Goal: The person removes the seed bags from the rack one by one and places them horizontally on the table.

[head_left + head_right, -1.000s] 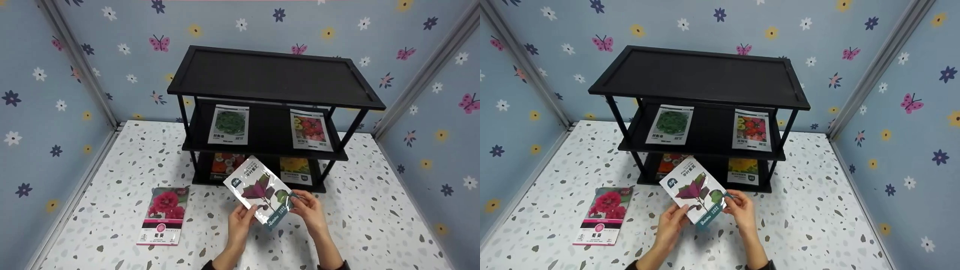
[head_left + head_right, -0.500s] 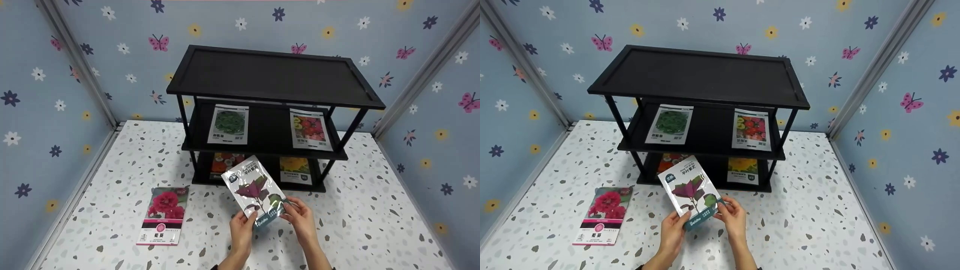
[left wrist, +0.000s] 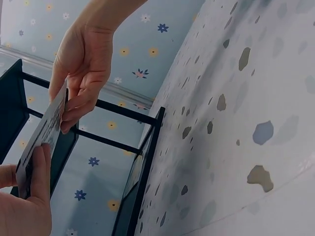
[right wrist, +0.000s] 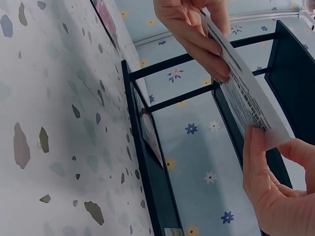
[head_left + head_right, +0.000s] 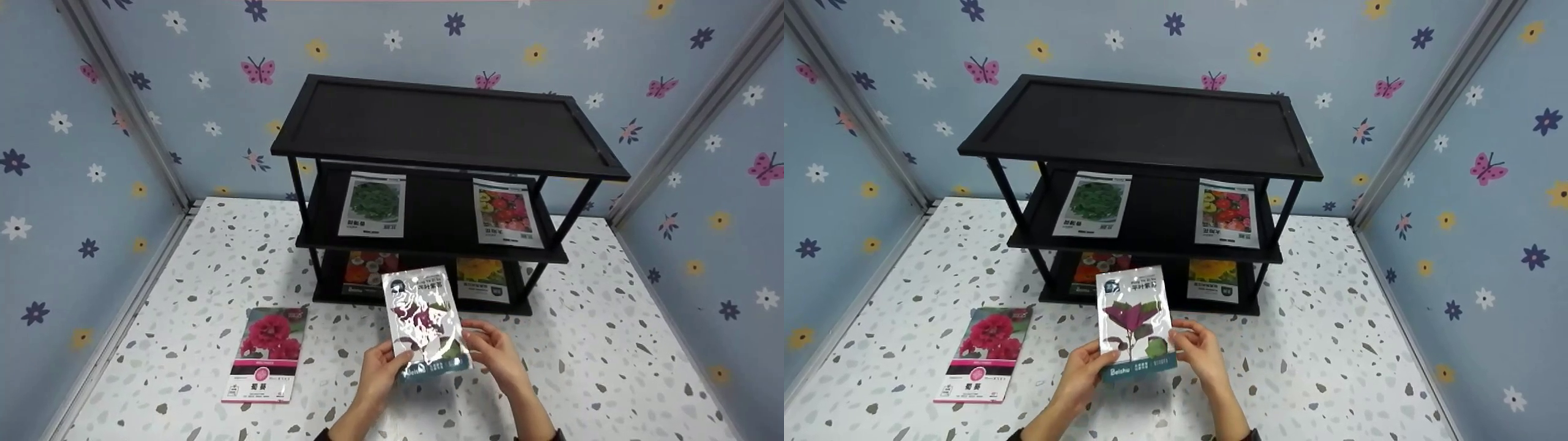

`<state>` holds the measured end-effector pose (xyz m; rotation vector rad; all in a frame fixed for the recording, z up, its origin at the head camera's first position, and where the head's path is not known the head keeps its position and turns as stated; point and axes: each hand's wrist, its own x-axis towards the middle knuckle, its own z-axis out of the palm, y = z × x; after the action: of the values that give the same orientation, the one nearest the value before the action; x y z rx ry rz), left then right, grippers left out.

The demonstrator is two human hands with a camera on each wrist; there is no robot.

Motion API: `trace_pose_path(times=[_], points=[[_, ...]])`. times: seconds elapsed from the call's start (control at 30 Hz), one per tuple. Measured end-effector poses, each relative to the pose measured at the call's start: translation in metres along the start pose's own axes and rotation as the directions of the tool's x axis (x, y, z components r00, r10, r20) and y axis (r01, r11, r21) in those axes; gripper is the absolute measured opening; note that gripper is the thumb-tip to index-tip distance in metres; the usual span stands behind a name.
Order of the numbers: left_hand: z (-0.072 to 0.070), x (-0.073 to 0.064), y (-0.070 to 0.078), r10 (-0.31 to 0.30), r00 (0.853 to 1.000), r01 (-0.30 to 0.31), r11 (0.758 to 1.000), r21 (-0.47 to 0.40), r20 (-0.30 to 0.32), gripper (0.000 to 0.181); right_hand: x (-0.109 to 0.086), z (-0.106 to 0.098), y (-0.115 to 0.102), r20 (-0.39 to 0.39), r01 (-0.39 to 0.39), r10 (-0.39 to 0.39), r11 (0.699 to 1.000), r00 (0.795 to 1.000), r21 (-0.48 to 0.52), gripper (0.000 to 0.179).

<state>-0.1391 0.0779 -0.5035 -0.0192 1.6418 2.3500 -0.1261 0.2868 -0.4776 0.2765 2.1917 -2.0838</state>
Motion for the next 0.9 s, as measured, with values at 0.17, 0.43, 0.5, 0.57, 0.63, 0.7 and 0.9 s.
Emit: trace_pose_path(times=[0.17, 0.43, 0.5, 0.57, 0.63, 0.7, 0.9], points=[[-0.004, -0.001, 0.004, -0.028, 0.999, 0.025, 0.998, 0.058, 0.040, 0.034, 0.002, 0.000, 0.003, 0.014, 0.028, -0.029, 0.999, 0.999, 0.044, 0.040], [-0.009, 0.001, 0.004, 0.029, 0.998, -0.035, 0.994, 0.103, 0.055, 0.033, 0.001, 0.004, 0.005, -0.005, 0.061, -0.061, 0.996, 0.998, 0.061, 0.037], [-0.010, 0.001, 0.004, 0.065, 0.997, -0.068, 0.991, 0.117, 0.032, 0.034, 0.002, 0.005, 0.006, -0.017, 0.065, -0.064, 0.996, 0.998, 0.063, 0.036], [-0.013, 0.003, 0.004, 0.095, 0.996, -0.093, 0.985, 0.143, -0.001, 0.035, 0.002, 0.006, 0.006, -0.022, 0.079, -0.077, 0.995, 0.997, 0.069, 0.035], [-0.016, 0.004, 0.003, 0.123, 0.992, -0.116, 0.978, 0.175, -0.034, 0.033, 0.002, 0.007, 0.008, -0.014, 0.100, -0.099, 0.992, 0.995, 0.076, 0.035], [-0.018, 0.006, 0.003, 0.158, 0.986, -0.143, 0.966, 0.217, -0.054, 0.031, 0.002, 0.010, 0.009, -0.008, 0.119, -0.119, 0.990, 0.993, 0.070, 0.035], [-0.027, 0.008, 0.003, 0.265, 0.963, -0.231, 0.914, 0.335, -0.058, 0.025, 0.004, 0.019, 0.016, -0.019, 0.154, -0.154, 0.988, 0.988, 0.005, 0.034]])
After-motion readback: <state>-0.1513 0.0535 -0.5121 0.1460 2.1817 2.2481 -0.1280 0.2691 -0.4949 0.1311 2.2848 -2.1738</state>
